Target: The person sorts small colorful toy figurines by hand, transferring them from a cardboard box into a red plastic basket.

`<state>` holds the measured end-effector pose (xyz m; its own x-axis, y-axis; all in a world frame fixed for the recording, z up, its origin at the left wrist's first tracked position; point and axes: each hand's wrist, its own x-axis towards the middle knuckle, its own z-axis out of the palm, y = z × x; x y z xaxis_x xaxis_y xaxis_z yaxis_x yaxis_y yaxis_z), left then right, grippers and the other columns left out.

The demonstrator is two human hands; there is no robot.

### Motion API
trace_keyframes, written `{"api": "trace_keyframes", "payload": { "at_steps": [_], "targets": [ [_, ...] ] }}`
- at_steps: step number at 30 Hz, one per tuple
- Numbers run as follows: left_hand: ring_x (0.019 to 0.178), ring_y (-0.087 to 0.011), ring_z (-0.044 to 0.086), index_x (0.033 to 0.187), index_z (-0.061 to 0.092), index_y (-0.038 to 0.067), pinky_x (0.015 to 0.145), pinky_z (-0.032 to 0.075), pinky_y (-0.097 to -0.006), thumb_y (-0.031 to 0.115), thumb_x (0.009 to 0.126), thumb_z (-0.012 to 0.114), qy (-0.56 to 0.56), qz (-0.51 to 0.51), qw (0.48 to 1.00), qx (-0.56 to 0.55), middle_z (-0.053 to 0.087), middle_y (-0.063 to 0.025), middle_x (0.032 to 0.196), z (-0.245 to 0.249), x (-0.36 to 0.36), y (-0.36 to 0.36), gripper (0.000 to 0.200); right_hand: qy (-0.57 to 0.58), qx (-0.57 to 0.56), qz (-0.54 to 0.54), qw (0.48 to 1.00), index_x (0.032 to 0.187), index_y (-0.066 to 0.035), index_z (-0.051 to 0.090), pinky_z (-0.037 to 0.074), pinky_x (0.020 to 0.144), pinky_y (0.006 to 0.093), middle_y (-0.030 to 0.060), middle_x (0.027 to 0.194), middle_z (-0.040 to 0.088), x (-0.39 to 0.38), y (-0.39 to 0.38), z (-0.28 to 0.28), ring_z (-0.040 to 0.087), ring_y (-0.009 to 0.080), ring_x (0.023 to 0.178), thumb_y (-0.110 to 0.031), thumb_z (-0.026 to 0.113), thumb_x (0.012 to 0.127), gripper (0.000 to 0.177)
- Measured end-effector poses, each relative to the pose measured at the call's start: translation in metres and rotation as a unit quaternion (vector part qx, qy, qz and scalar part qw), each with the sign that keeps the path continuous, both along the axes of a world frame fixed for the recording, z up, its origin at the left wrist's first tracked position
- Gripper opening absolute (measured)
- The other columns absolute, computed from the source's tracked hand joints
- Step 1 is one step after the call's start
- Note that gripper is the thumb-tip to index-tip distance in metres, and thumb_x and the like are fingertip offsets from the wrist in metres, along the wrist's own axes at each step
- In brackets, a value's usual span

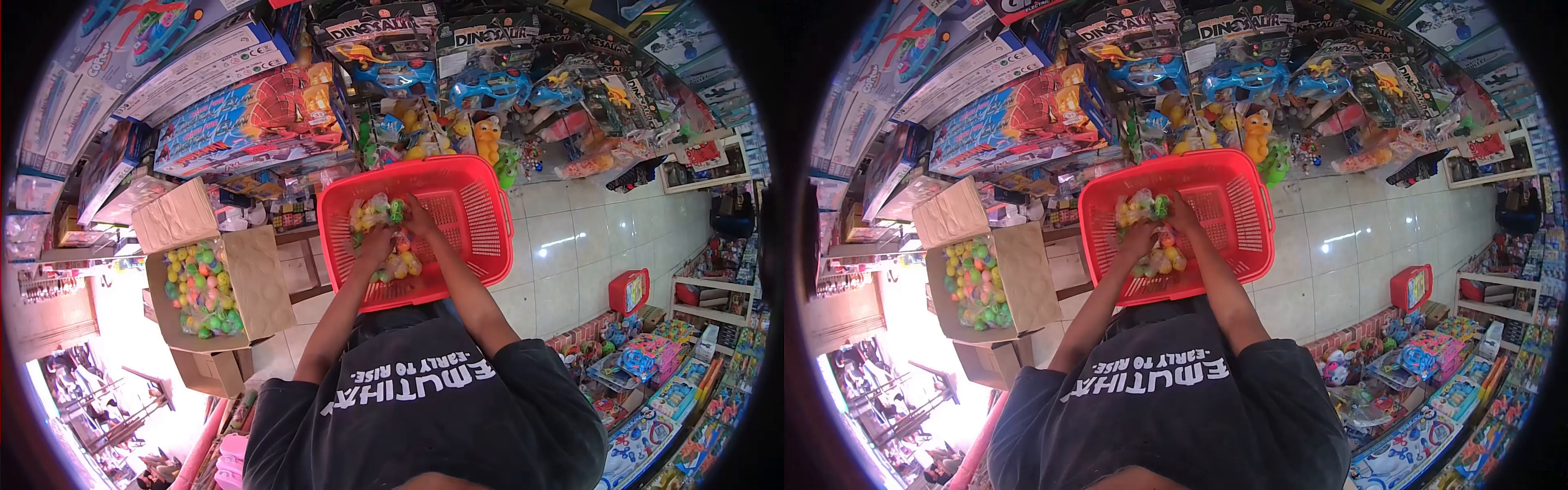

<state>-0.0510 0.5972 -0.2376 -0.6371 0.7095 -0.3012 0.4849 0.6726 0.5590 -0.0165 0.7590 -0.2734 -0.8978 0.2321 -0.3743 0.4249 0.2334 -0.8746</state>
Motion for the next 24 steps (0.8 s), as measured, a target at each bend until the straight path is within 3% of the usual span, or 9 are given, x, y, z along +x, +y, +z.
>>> {"api": "trace_keyframes", "payload": {
  "at_steps": [5,8,10,11,12,14,16,18,24],
  "targets": [
    [0.098,-0.0343,0.051,0.105,0.060,0.015,0.084,0.044,-0.0416,0.014,0.075,0.058,0.032,0.016,0.999,0.031,0.050,-0.0138,0.107,0.012,0.002,0.000,0.030,-0.003,0.103,-0.001,0.995,0.134,-0.008,0.026,0.044,0.085,0.0338,0.0149,0.116,0.054,0.007,0.003,-0.017,0.054,0.0252,0.105,-0.020,0.074,0.067,0.083],
    [0.096,-0.0339,0.052,0.106,0.060,0.013,0.082,0.044,-0.0409,0.013,0.076,0.057,0.021,0.018,0.998,0.052,0.052,-0.0145,0.105,0.024,0.002,-0.006,0.030,-0.019,0.119,0.074,0.990,0.128,-0.006,0.035,0.044,0.085,0.0340,0.0143,0.115,0.054,0.014,0.020,-0.019,0.054,0.0247,0.105,-0.022,0.072,0.069,0.071],
    [0.093,-0.0329,0.054,0.106,0.060,0.011,0.081,0.045,-0.0395,0.014,0.077,0.057,0.013,0.015,0.998,0.059,0.054,-0.0150,0.103,0.040,0.006,-0.014,0.029,0.012,0.122,0.139,0.983,0.121,-0.004,0.043,0.045,0.082,0.0331,0.0131,0.113,0.055,0.026,0.024,0.005,0.055,0.0225,0.102,-0.021,0.070,0.072,0.059],
    [0.090,-0.0294,0.056,0.107,0.058,0.009,0.077,0.046,-0.0359,0.015,0.079,0.056,-0.067,0.027,0.993,0.097,0.054,-0.0146,0.102,0.055,0.010,-0.018,0.029,0.013,0.123,0.140,0.982,0.121,-0.004,0.043,0.045,0.082,0.0331,0.0131,0.113,0.055,0.035,0.025,0.025,0.055,0.0225,0.102,-0.021,0.070,0.072,0.059],
    [0.086,-0.0259,0.058,0.109,0.057,0.007,0.073,0.047,-0.0323,0.017,0.082,0.056,-0.146,0.040,0.979,0.134,0.055,-0.0142,0.100,0.066,0.015,-0.024,0.029,0.003,0.098,0.126,0.987,0.117,-0.003,0.046,0.046,0.080,0.0317,0.0115,0.108,0.057,0.047,0.023,0.054,0.056,0.0206,0.098,-0.020,0.067,0.075,0.050],
    [0.084,-0.0212,0.057,0.109,0.056,0.005,0.071,0.047,-0.0291,0.018,0.085,0.054,-0.176,0.054,0.962,0.201,0.056,-0.0110,0.097,0.072,0.029,-0.042,0.028,-0.006,0.071,0.116,0.991,0.113,-0.003,0.049,0.047,0.077,0.0304,0.0100,0.104,0.058,0.071,0.019,0.100,0.057,0.0188,0.094,-0.020,0.064,0.079,0.041],
    [0.082,-0.0166,0.057,0.109,0.056,0.004,0.069,0.047,-0.0259,0.020,0.087,0.052,-0.203,0.070,0.939,0.269,0.058,-0.0077,0.094,0.093,0.046,-0.059,0.028,-0.001,-0.201,0.041,0.979,0.105,-0.004,0.052,0.048,0.072,0.0271,0.0056,0.091,0.058,0.096,0.014,0.134,0.058,0.0135,0.085,-0.020,0.059,0.083,0.028],
    [0.078,-0.0118,0.056,0.106,0.057,0.001,0.068,0.046,-0.0241,0.023,0.089,0.050,-0.434,0.166,0.849,0.253,0.058,-0.0049,0.089,0.142,0.065,-0.073,0.028,-0.013,-0.227,0.053,0.972,0.103,-0.004,0.052,0.048,0.070,0.0259,0.0040,0.089,0.058,0.118,0.009,0.175,0.057,0.0122,0.084,-0.020,0.057,0.085,0.024],
    [0.078,-0.0081,0.055,0.105,0.057,0.003,0.068,0.044,-0.0209,0.027,0.090,0.050,-0.535,0.157,0.785,0.269,0.059,-0.0027,0.091,0.140,0.124,-0.113,0.029,-0.098,-0.312,0.202,0.923,0.101,-0.003,0.053,0.047,0.067,0.0244,0.0024,0.085,0.058,0.179,0.018,0.191,0.057,0.0099,0.079,-0.022,0.053,0.087,0.023]
  ]
}}
